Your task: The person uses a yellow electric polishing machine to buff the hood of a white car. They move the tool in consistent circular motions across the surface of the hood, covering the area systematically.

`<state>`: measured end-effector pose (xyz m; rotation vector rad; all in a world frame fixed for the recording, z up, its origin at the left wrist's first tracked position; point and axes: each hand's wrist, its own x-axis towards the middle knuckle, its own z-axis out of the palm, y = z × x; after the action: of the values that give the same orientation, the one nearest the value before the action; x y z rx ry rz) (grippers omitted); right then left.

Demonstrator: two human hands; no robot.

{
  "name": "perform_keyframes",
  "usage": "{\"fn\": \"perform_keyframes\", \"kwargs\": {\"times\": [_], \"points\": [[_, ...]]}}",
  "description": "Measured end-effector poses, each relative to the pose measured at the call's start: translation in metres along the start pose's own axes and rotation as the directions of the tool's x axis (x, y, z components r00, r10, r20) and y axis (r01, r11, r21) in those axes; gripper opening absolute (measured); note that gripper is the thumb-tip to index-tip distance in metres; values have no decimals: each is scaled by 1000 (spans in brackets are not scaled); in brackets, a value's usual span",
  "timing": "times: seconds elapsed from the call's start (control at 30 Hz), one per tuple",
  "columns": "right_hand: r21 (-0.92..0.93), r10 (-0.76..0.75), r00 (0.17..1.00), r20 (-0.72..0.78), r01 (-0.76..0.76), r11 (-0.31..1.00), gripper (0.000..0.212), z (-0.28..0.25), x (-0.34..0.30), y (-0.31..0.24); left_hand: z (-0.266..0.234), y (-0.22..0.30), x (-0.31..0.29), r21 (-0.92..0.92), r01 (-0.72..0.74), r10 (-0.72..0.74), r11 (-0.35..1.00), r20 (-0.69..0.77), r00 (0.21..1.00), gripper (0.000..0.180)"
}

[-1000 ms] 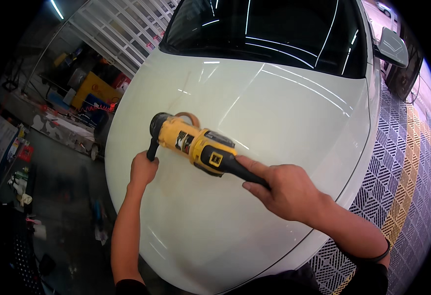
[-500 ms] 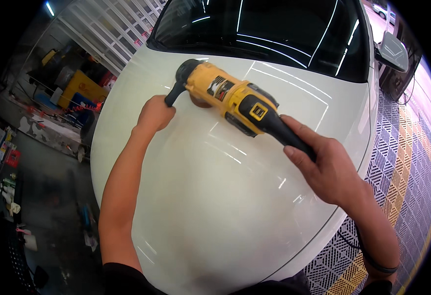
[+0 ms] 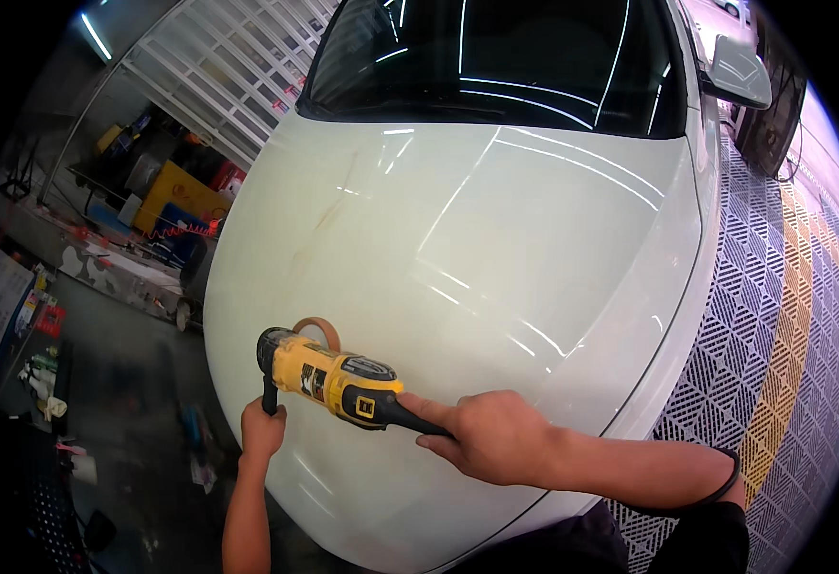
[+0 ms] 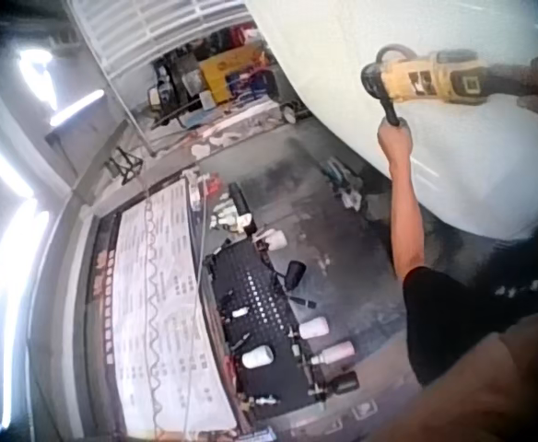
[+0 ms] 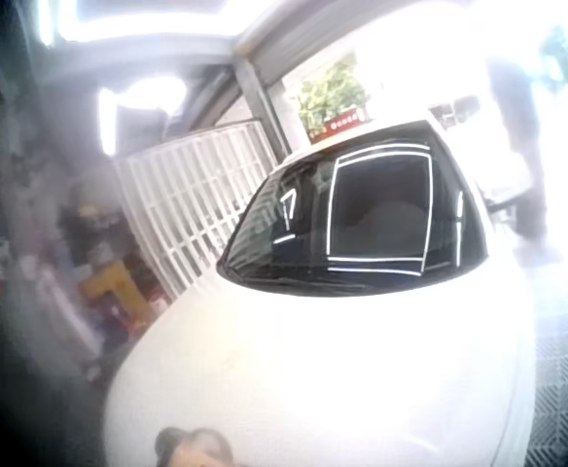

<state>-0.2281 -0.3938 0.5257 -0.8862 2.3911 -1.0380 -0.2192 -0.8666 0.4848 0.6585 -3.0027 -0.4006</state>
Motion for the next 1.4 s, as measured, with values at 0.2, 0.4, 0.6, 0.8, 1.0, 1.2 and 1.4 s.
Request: {"fn": "perform_keyframes", "kwargs": {"times": [0.2,0.4,0.6,0.8,1.0,1.2,1.4], "points": [[-35,52,985,-162,-59,998,65,-65,16,27,0,92,95,38,-143,144,989,-23,989,20],[-9,231,920,-315,-247,969,57,-153,53,68,9,231,233,103,-290,297,951,-58,953,24],[70,365,804,-470,-379,923,58,-204,33,100,18,365,276,68,-347,345,935,39,938,28],[333,507,715,-481,-386,860,62,-162,-46,71,12,388,199,100,-429,410,898,164,897,20],[258,336,862,-379,-249,933,65,-88,-84,37,6,254,106,34,-414,407,909,129,904,17],[63,120,979,-167,-111,992,70,-8,-86,9,0,79,-8,38,-207,205,978,54,977,22],[50,99,985,-142,-93,994,71,-8,-106,9,9,77,-36,-17,-142,143,990,68,987,22]]}}
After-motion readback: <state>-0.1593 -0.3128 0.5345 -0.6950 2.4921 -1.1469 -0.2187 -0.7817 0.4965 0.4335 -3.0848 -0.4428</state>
